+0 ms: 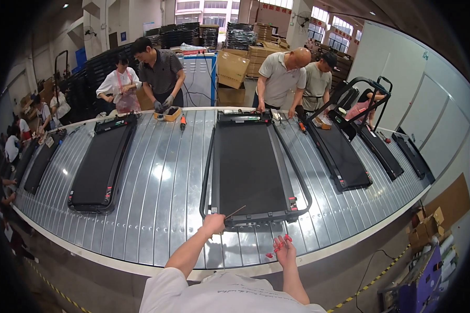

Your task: Assembling treadmill components including the console and wiring on a production line.

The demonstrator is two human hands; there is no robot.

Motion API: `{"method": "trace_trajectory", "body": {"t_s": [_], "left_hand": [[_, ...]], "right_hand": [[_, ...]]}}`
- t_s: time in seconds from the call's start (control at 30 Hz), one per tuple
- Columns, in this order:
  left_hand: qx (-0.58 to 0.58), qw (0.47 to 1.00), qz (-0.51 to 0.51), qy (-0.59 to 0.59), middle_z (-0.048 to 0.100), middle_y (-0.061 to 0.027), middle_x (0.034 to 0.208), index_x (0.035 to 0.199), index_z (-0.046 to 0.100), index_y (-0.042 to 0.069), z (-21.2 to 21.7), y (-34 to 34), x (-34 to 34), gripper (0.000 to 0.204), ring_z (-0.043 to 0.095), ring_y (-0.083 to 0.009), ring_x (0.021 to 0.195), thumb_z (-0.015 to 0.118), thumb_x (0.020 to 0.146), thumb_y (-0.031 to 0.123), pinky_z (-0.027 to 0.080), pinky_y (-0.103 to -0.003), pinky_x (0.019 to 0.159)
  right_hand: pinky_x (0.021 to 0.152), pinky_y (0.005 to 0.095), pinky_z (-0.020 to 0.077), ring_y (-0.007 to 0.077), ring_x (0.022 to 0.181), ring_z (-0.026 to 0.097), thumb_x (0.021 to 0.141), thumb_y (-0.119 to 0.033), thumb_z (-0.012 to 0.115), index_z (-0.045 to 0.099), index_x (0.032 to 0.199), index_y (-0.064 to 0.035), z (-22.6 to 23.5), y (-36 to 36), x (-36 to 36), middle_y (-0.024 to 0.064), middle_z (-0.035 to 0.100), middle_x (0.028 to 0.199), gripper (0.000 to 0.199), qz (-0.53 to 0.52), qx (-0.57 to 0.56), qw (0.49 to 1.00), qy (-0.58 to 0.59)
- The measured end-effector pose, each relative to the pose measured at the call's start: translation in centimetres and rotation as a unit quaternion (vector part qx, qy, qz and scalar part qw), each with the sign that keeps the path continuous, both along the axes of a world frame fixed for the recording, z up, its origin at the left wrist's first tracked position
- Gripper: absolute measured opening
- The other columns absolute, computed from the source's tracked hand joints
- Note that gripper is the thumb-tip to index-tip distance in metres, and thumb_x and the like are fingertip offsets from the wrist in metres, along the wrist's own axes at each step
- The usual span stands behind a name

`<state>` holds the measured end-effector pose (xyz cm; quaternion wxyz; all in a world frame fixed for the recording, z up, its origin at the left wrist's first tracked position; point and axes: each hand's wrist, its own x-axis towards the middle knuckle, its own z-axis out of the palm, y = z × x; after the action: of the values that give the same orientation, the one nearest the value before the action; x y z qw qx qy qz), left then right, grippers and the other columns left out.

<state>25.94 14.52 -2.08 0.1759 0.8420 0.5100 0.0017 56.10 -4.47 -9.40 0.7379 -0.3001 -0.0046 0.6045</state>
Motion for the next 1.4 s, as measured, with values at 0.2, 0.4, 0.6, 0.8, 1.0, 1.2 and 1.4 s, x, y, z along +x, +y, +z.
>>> {"method": "trace_trajectory", "body": {"t_s": [0.2, 0.4, 0.6, 0.8, 1.0, 1.2, 1.4], "left_hand": [[0.021, 0.996, -0.087, 0.016, 0.066, -0.0148, 0.081, 0.098, 0.063, 0.013, 2.0, -6.8, 0.3, 0.03, 0.064, -0.0328, 0.078, 0.052, 0.071, 0.01, 0.05, -0.045, 0.068], [-0.001, 0.996, -0.091, 0.01, 0.066, -0.0148, 0.081, 0.1, 0.061, 0.011, 8.1, -9.1, 1.2, 0.032, 0.064, -0.0338, 0.078, 0.052, 0.069, 0.009, 0.05, -0.045, 0.068], [0.234, 0.963, -0.071, -0.11, 0.059, -0.0138, 0.107, 0.113, 0.055, 0.006, 24.9, -6.0, 1.9, 0.049, 0.054, -0.0332, 0.104, 0.057, 0.065, 0.001, 0.041, -0.044, 0.09], [0.521, 0.845, -0.05, -0.106, 0.032, -0.007, 0.143, 0.127, 0.047, 0.006, 29.9, 3.0, 5.1, 0.065, 0.026, -0.0315, 0.132, 0.057, 0.063, 0.0, 0.017, -0.051, 0.107], [0.506, 0.852, -0.047, -0.125, 0.032, -0.0055, 0.142, 0.132, 0.04, 0.006, 35.0, 7.4, 6.3, 0.071, 0.025, -0.03, 0.132, 0.055, 0.063, -0.007, 0.013, -0.051, 0.108], [0.498, 0.863, -0.033, -0.076, 0.03, -0.0048, 0.142, 0.133, 0.039, 0.009, 34.6, 6.7, 6.3, 0.075, 0.024, -0.03, 0.132, 0.059, 0.062, -0.003, 0.014, -0.052, 0.108], [0.499, 0.862, -0.022, -0.089, 0.032, -0.0055, 0.141, 0.133, 0.04, 0.009, 34.1, 6.4, 5.0, 0.072, 0.026, -0.0304, 0.131, 0.059, 0.064, 0.0, 0.014, -0.053, 0.109]], "right_hand": [[0.09, 0.0403, 0.0431, 0.0286, 0.113, 0.049, 0.093, -0.018, 0.046, 0.056, 0.104, -0.0089, 2.0, -2.5, -0.6, 0.0154, 0.057, 0.112, 0.017, -0.022, 0.099, 0.992, 0.079], [0.088, 0.039, 0.0464, 0.0325, 0.126, 0.037, 0.093, -0.015, 0.047, 0.059, 0.097, -0.0087, 7.5, -4.6, -0.5, 0.0188, 0.037, 0.138, 0.014, -0.057, 0.131, 0.981, 0.128], [0.092, 0.0434, 0.0429, 0.0308, 0.136, 0.025, 0.092, -0.016, 0.044, 0.064, 0.104, -0.009, 20.4, 1.0, 0.7, 0.0148, 0.029, 0.146, 0.024, 0.009, 0.334, 0.924, 0.185], [0.093, 0.0455, 0.0441, 0.0304, 0.134, 0.03, 0.096, -0.015, 0.039, 0.06, 0.108, -0.0069, 30.3, 12.8, 1.0, 0.0131, 0.03, 0.145, 0.025, -0.007, 0.419, 0.907, 0.028], [0.075, 0.0339, 0.0516, 0.0247, 0.095, 0.062, 0.093, -0.014, 0.041, 0.053, 0.113, 0.0032, 34.2, 21.0, -1.4, 0.0168, 0.063, 0.107, 0.029, -0.001, 0.194, 0.928, -0.318], [0.079, 0.0397, 0.049, 0.0299, 0.099, 0.06, 0.094, -0.015, 0.038, 0.054, 0.112, 0.0001, 35.7, 25.2, -2.7, 0.016, 0.062, 0.108, 0.028, 0.052, 0.308, 0.91, -0.272], [0.08, 0.0457, 0.0465, 0.0337, 0.099, 0.06, 0.097, -0.033, 0.031, 0.058, 0.11, -0.0054, 35.3, 24.5, -4.5, 0.014, 0.063, 0.106, 0.041, 0.187, 0.359, 0.914, 0.022]]}}
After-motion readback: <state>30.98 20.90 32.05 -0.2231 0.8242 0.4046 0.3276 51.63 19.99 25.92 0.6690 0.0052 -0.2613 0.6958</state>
